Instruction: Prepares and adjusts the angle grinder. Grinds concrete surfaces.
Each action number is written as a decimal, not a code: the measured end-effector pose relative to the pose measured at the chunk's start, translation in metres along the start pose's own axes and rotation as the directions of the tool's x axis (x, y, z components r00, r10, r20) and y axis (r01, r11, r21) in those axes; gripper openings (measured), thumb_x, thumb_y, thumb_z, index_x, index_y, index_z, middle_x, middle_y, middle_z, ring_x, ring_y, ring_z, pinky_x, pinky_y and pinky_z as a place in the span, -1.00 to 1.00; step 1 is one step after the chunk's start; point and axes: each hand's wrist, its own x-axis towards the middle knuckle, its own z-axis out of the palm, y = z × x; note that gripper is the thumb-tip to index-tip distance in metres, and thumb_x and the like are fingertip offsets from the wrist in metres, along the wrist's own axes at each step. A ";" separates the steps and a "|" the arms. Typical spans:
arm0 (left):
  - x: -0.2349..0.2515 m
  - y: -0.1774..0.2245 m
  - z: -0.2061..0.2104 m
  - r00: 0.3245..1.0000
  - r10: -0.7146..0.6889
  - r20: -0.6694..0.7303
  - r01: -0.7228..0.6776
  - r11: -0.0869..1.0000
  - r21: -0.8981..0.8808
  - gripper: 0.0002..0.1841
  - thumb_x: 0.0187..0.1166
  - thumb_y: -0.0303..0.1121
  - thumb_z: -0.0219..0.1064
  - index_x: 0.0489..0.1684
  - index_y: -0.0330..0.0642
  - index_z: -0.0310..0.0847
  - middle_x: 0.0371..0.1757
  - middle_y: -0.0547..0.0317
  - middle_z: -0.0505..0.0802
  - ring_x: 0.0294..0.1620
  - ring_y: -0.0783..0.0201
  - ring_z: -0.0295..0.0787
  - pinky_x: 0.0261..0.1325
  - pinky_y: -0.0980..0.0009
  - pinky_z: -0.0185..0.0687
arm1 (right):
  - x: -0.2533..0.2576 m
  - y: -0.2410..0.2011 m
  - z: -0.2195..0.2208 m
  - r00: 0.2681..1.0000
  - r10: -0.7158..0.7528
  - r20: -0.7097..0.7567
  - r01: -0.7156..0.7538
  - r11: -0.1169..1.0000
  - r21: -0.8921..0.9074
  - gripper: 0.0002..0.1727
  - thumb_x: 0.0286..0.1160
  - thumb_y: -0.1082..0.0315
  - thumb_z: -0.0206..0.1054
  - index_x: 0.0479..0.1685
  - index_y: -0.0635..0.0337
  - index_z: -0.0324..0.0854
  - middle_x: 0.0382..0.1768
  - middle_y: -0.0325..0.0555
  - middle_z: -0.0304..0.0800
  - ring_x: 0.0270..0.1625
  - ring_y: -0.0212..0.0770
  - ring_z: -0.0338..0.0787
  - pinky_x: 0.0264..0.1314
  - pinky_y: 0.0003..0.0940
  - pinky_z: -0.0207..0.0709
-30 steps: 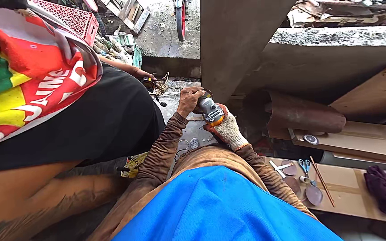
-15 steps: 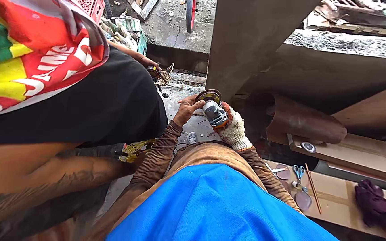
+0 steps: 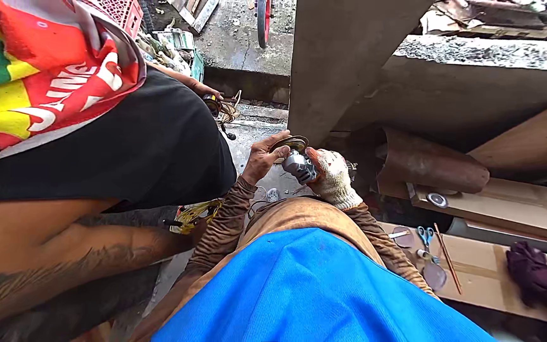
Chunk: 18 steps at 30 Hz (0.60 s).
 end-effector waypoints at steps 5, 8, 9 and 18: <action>0.004 0.001 0.004 0.980 0.195 -0.047 -0.183 0.965 0.186 -0.81 0.57 -0.56 0.37 0.02 -0.31 0.85 0.19 0.04 0.89 0.19 0.23 0.85 0.31 0.25 0.80 | 0.002 0.002 -0.001 0.998 -0.059 0.001 0.059 0.996 -0.061 -0.32 0.07 0.00 0.63 0.35 -0.10 0.70 0.08 -0.10 0.89 0.21 -0.03 0.83 0.28 0.10 0.65; 0.000 -0.008 0.009 0.969 0.219 -0.115 -0.206 0.972 0.115 -0.80 0.60 -0.55 0.35 0.05 -0.39 0.82 0.26 -0.07 0.86 0.28 0.10 0.82 0.39 0.16 0.77 | 0.004 0.002 -0.004 0.998 -0.063 -0.004 0.062 0.995 -0.081 -0.28 0.00 0.04 0.65 0.37 -0.09 0.69 0.10 -0.07 0.88 0.23 0.01 0.82 0.29 0.12 0.64; -0.001 -0.010 0.008 0.976 0.184 -0.119 -0.176 0.981 0.079 -0.79 0.60 -0.54 0.36 0.08 -0.39 0.81 0.28 -0.07 0.85 0.30 0.09 0.81 0.40 0.15 0.75 | 0.005 0.003 -0.005 0.997 -0.075 -0.007 0.074 0.994 -0.085 -0.27 -0.02 0.07 0.65 0.38 -0.09 0.69 0.10 -0.06 0.88 0.22 0.02 0.82 0.29 0.13 0.64; 0.004 0.006 0.000 0.990 0.132 -0.052 -0.112 0.951 0.288 -0.92 0.50 -0.53 0.44 -0.30 -0.27 0.89 0.11 0.08 0.91 0.16 0.25 0.85 0.31 0.28 0.79 | 0.008 0.003 -0.002 0.973 -0.163 0.161 0.176 0.982 -0.072 -0.40 0.24 0.16 0.51 0.42 -0.18 0.68 0.10 -0.03 0.87 0.26 0.06 0.80 0.32 0.14 0.60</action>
